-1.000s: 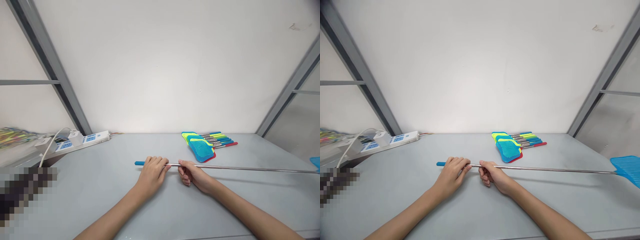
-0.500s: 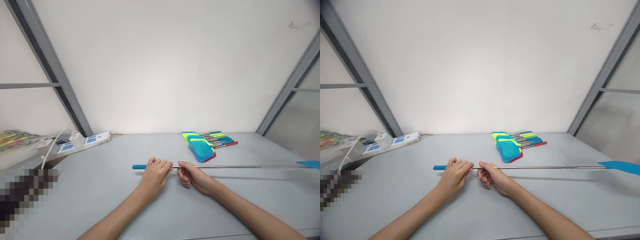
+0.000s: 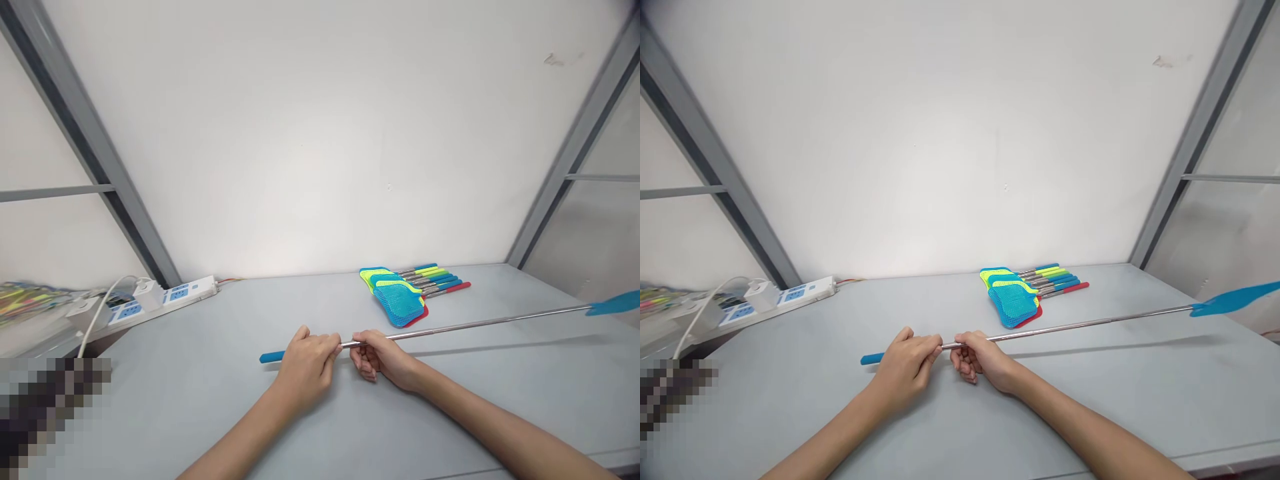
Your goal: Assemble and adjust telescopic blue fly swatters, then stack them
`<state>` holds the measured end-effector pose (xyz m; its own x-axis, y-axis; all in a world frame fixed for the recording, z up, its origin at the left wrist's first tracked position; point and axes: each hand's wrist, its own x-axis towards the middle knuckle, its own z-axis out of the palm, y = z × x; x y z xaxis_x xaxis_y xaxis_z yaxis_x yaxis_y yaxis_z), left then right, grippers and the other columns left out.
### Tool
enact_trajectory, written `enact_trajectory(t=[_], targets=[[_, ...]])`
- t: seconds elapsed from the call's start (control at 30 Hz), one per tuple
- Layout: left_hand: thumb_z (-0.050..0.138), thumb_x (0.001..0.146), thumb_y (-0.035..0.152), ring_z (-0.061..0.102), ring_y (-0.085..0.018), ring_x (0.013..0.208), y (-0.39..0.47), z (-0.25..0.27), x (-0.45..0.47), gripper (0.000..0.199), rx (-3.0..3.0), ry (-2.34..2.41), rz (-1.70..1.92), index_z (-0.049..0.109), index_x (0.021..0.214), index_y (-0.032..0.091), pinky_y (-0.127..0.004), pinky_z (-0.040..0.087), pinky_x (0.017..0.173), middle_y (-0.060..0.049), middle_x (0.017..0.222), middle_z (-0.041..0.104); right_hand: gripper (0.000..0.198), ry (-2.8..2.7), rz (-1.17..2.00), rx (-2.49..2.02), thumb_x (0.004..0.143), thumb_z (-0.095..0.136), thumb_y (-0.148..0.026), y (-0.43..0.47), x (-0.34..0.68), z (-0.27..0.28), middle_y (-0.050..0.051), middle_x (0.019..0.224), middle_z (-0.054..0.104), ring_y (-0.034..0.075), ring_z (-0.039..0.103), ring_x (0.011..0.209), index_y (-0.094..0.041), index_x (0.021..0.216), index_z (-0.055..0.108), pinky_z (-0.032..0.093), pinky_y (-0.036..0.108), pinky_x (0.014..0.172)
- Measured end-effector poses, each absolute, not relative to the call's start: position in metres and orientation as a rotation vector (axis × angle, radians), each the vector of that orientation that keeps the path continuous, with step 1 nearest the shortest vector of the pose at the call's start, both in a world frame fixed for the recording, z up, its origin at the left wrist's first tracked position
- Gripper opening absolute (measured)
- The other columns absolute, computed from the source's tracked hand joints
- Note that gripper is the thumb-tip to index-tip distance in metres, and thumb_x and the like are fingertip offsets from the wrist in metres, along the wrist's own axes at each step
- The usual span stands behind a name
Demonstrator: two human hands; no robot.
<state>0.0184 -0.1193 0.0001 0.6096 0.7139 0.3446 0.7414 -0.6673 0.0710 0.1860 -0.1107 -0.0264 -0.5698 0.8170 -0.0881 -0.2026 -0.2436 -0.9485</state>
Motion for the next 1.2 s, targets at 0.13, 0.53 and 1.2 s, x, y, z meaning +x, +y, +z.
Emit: enact_trajectory(t=[0.13, 0.53, 1.2], targets=[[0.021, 0.085, 0.018, 0.030, -0.010, 0.043, -0.119, 0.001, 0.018, 0.030, -2.787, -1.276, -0.560, 0.038, 0.060, 0.019, -0.028, 0.023, 0.057, 0.003, 0.051, 0.047, 0.042, -1.320, 1.883, -0.767, 0.078, 0.035, -0.036, -0.110, 0.186, -0.028, -0.003, 0.036, 0.037, 0.006, 0.033, 0.031, -0.011, 0.048, 0.051, 0.024, 0.020, 0.036], [0.018, 0.085, 0.038, 0.027, -0.011, 0.049, -0.105, 0.011, 0.007, 0.036, -3.165, -1.446, -0.509, 0.027, 0.056, 0.018, -0.023, 0.022, 0.047, 0.004, 0.051, 0.026, 0.042, -1.517, 1.745, -0.824, 0.079, 0.033, -0.035, -0.104, 0.188, -0.030, -0.002, 0.037, 0.039, 0.006, 0.033, 0.033, -0.011, 0.052, 0.053, 0.022, 0.020, 0.037], [0.051, 0.069, 0.032, 0.014, -0.007, 0.048, -0.078, 0.023, -0.005, 0.033, -4.205, -1.994, -0.099, 0.023, 0.056, 0.018, -0.024, 0.007, 0.044, 0.005, 0.059, 0.026, 0.039, -1.652, 1.702, -0.811, 0.080, 0.034, -0.031, -0.095, 0.194, -0.031, -0.003, 0.038, 0.038, 0.006, 0.031, 0.034, -0.011, 0.052, 0.051, 0.020, 0.021, 0.038]])
